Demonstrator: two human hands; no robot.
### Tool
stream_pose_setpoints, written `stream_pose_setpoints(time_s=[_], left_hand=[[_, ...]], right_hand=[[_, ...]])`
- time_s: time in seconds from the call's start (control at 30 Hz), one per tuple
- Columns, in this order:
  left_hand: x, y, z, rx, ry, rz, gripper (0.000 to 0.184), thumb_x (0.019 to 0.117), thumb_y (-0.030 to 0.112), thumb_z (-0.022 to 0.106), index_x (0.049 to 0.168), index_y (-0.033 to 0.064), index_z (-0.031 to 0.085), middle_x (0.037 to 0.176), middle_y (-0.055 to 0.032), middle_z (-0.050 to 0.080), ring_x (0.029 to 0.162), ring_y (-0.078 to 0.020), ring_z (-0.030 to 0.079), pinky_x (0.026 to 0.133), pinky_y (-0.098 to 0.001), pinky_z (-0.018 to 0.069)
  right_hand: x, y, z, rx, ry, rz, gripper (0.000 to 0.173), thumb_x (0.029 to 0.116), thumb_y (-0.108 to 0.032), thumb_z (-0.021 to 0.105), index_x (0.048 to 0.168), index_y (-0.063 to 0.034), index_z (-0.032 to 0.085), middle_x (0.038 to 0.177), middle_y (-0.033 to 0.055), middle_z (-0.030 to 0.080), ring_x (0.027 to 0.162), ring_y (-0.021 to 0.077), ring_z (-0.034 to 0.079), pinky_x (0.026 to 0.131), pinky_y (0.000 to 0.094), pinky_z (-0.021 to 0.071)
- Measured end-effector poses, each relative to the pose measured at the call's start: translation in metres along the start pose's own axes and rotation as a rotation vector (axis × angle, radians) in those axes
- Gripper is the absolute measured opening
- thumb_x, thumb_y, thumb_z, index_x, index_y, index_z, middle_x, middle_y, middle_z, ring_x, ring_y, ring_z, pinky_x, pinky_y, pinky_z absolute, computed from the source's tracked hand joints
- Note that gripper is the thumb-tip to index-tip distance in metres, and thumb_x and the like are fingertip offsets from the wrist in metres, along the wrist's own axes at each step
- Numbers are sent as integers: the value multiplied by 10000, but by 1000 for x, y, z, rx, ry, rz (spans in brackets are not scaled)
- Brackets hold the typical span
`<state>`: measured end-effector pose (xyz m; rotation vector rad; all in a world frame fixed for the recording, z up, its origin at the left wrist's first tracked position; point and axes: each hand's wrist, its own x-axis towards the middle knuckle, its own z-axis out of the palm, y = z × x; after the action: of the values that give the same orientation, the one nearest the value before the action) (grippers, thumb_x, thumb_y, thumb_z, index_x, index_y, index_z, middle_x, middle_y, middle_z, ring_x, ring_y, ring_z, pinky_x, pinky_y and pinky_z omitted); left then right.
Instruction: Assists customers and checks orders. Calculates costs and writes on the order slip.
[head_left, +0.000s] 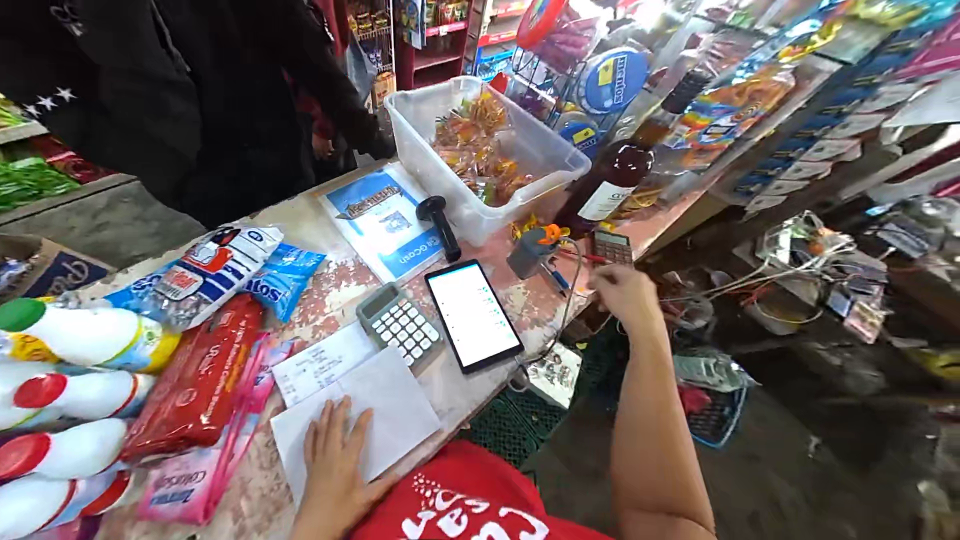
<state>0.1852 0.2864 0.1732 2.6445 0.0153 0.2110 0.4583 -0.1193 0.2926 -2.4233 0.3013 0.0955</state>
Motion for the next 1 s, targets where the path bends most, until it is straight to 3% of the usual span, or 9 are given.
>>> stream_pose_setpoints(time_s=[0.07, 0.3, 0.57, 0.63, 0.73, 0.77, 0.8, 0.9, 1.0], left_hand=[[4, 0, -1, 3, 4, -24, 961, 660, 791, 679, 1327, 99, 682, 1496, -286, 493, 1434, -565, 350, 1117, -769, 227], [5, -1, 0, 68, 41, -26, 980, 669, 807, 632, 1330, 85, 676, 1493, -290, 494, 1420, -569, 372, 1112, -758, 253], [-3, -1, -3, 42, -27, -75, 946, 731, 765, 680, 1406, 104, 622, 1551, -273, 440, 1474, -534, 308, 1163, -732, 215], [-4, 2, -7, 47, -74, -112, 939, 752, 759, 678, 1433, 117, 599, 1574, -263, 413, 1493, -514, 286, 1181, -716, 196], [-8, 6, -9, 61, -90, -172, 942, 757, 764, 672, 1456, 140, 579, 1591, -247, 396, 1507, -498, 269, 1191, -705, 187], [-10, 6, -9, 62, -81, -186, 939, 759, 767, 669, 1457, 145, 579, 1592, -245, 397, 1507, -499, 268, 1190, -708, 188], [-11, 6, -8, 62, -69, -196, 935, 763, 769, 667, 1455, 146, 582, 1591, -246, 398, 1505, -502, 269, 1187, -712, 191], [-14, 6, -4, 78, -20, -206, 922, 765, 771, 662, 1435, 142, 600, 1574, -253, 421, 1491, -515, 292, 1172, -724, 216], [-18, 5, 1, 101, 32, -199, 924, 754, 775, 659, 1410, 125, 622, 1550, -261, 450, 1473, -528, 318, 1153, -734, 237]], right_hand=[[17, 11, 19, -89, -144, 26, 258, 1039, -130, 545, 1190, 24, 687, 1080, 206, 714, 874, 281, 712, 816, 467, 574], [40, 11, 52, -349, -156, -39, 269, 925, -68, 671, 1167, 45, 699, 1189, 302, 670, 1169, 468, 620, 1010, 640, 455], [12, 0, -10, -344, 42, -84, 415, 932, -238, 717, 1152, 110, 673, 1130, 406, 629, 1106, 586, 588, 935, 766, 416], [-8, -10, -18, -179, 195, -170, 447, 917, -201, 694, 1205, 133, 622, 1165, 397, 614, 1093, 522, 610, 943, 688, 458], [-34, -36, 4, 174, 246, -387, 364, 1021, -183, 542, 1180, 143, 555, 970, 155, 613, 738, 79, 630, 690, 268, 585], [-43, -48, 17, 249, 165, -441, 377, 1062, -197, 461, 1178, 153, 544, 934, 110, 600, 691, 25, 599, 653, 229, 567], [-52, -60, 29, 242, 69, -483, 428, 1084, -224, 382, 1169, 157, 557, 927, 116, 613, 692, 48, 588, 653, 258, 553], [-67, -93, 66, 83, -94, -529, 587, 1117, -341, 303, 1163, 138, 639, 1053, 310, 673, 940, 368, 658, 866, 567, 508], [-44, -108, 109, 15, -31, -601, 414, 1093, -236, 457, 1186, 107, 670, 1084, 311, 691, 997, 389, 685, 915, 540, 528]])
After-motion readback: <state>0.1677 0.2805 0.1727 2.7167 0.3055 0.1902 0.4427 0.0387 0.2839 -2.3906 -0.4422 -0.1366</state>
